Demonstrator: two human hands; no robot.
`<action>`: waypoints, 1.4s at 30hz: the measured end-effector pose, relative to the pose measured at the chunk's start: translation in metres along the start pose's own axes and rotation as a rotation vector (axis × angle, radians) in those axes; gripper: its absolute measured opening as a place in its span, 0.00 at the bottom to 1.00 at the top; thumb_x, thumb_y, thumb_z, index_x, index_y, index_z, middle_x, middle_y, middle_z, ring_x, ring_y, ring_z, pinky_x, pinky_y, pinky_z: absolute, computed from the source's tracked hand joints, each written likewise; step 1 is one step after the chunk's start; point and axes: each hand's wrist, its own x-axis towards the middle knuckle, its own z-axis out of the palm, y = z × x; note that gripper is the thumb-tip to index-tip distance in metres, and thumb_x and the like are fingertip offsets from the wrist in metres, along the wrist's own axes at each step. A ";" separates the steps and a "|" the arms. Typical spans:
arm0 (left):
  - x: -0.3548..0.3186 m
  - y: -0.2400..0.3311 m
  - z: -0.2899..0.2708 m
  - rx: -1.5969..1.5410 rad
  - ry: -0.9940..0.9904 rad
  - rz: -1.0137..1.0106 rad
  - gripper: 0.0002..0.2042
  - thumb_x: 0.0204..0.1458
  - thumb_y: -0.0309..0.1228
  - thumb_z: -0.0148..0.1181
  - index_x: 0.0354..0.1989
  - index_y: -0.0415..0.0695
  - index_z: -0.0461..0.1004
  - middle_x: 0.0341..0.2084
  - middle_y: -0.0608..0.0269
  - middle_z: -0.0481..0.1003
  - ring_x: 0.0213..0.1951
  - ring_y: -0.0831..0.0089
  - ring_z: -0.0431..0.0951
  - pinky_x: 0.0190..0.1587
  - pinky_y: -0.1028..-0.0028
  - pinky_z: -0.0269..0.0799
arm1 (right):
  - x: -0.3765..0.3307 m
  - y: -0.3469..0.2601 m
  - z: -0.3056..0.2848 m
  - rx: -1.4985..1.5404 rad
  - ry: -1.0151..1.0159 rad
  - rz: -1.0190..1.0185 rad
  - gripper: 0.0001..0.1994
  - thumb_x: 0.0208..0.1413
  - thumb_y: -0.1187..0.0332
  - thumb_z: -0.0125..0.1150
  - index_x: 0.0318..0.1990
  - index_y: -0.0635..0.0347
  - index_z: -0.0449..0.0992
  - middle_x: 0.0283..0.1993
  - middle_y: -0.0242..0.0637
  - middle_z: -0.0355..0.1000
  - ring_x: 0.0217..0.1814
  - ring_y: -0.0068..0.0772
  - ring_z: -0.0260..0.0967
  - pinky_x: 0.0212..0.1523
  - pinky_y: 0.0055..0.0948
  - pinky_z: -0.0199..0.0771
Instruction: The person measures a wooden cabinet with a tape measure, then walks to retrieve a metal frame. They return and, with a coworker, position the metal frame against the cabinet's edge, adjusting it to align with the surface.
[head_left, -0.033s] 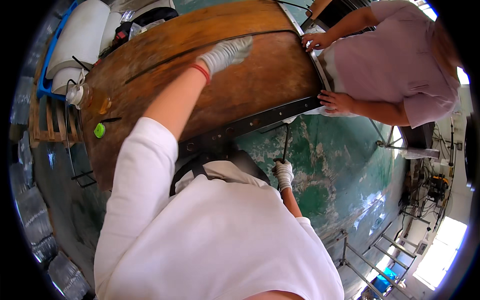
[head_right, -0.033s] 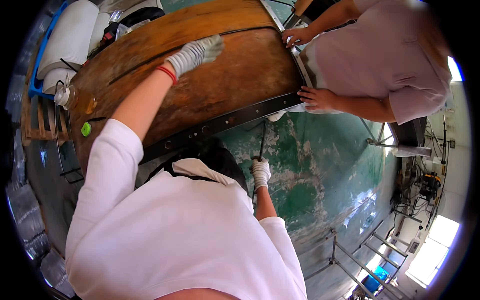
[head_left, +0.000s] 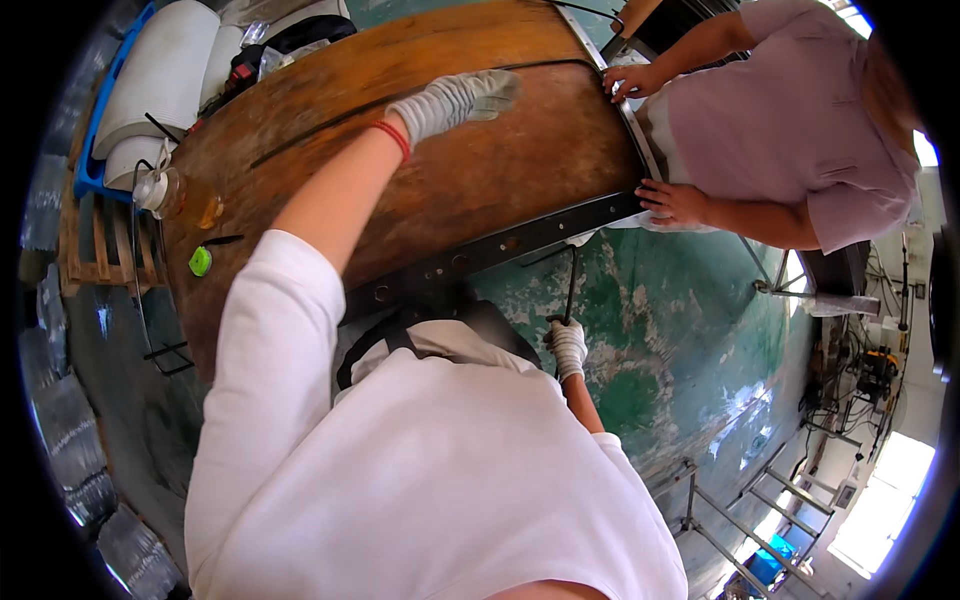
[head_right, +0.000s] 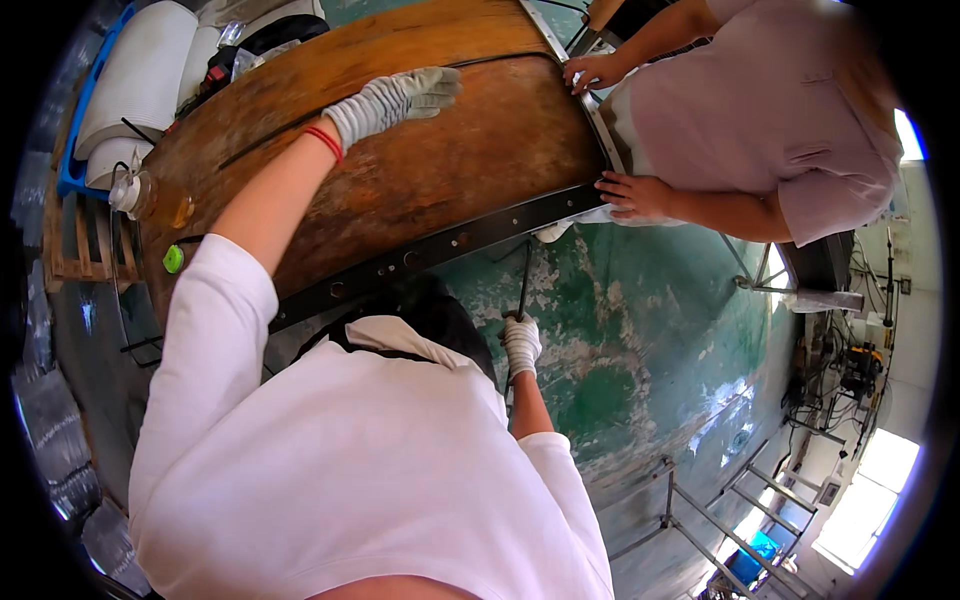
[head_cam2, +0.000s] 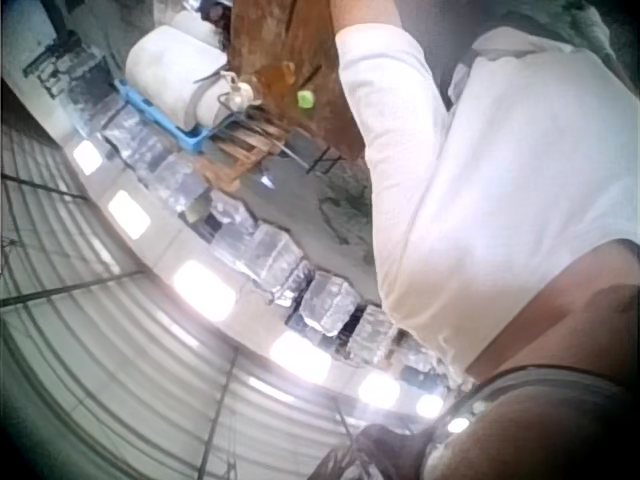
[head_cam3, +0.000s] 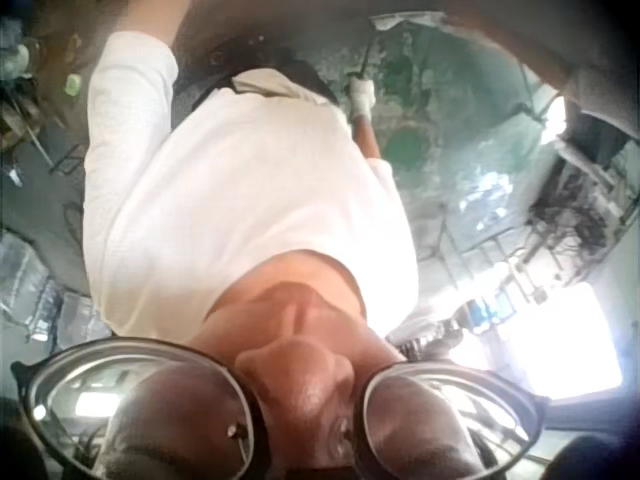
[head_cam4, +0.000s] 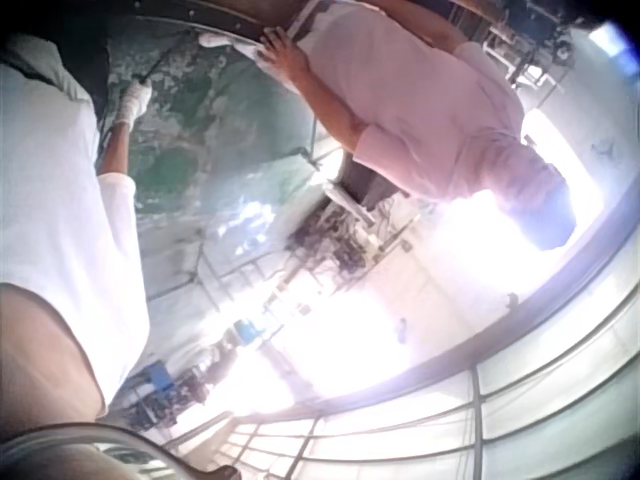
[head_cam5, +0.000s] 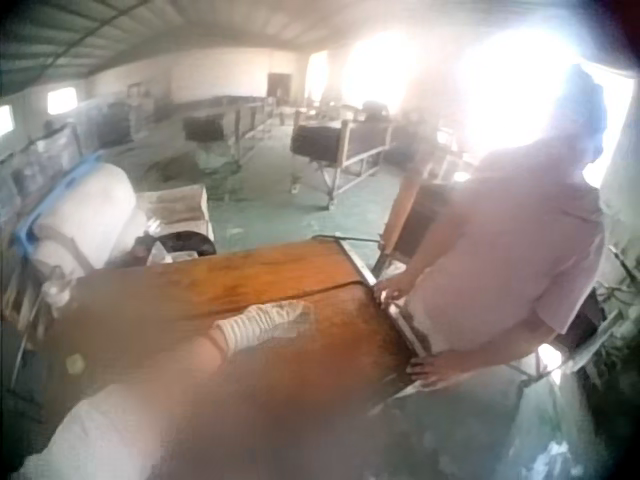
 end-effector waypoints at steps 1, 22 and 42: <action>0.005 -0.013 -0.024 0.174 -0.150 -0.022 0.23 0.49 0.48 0.54 0.50 0.47 0.69 0.47 0.61 0.71 0.51 0.69 0.68 0.54 0.70 0.61 | 0.000 -0.004 0.002 0.000 -0.018 -0.019 0.10 0.51 0.65 0.51 0.36 0.58 0.75 0.16 0.38 0.69 0.10 0.27 0.62 0.12 0.25 0.62; -0.104 -0.153 0.038 1.394 0.143 -0.428 0.11 0.37 0.36 0.62 0.30 0.49 0.75 0.33 0.55 0.75 0.39 0.56 0.75 0.41 0.61 0.70 | -0.005 -0.011 -0.029 -0.190 0.080 0.117 0.13 0.48 0.62 0.48 0.37 0.51 0.77 0.20 0.35 0.73 0.19 0.28 0.71 0.25 0.27 0.69; -0.104 -0.158 0.035 1.273 0.236 -0.581 0.11 0.34 0.32 0.66 0.29 0.50 0.75 0.30 0.60 0.77 0.36 0.62 0.76 0.39 0.66 0.71 | 0.014 0.009 -0.036 -0.100 0.069 0.152 0.09 0.51 0.68 0.50 0.37 0.55 0.77 0.19 0.37 0.71 0.17 0.27 0.67 0.20 0.26 0.68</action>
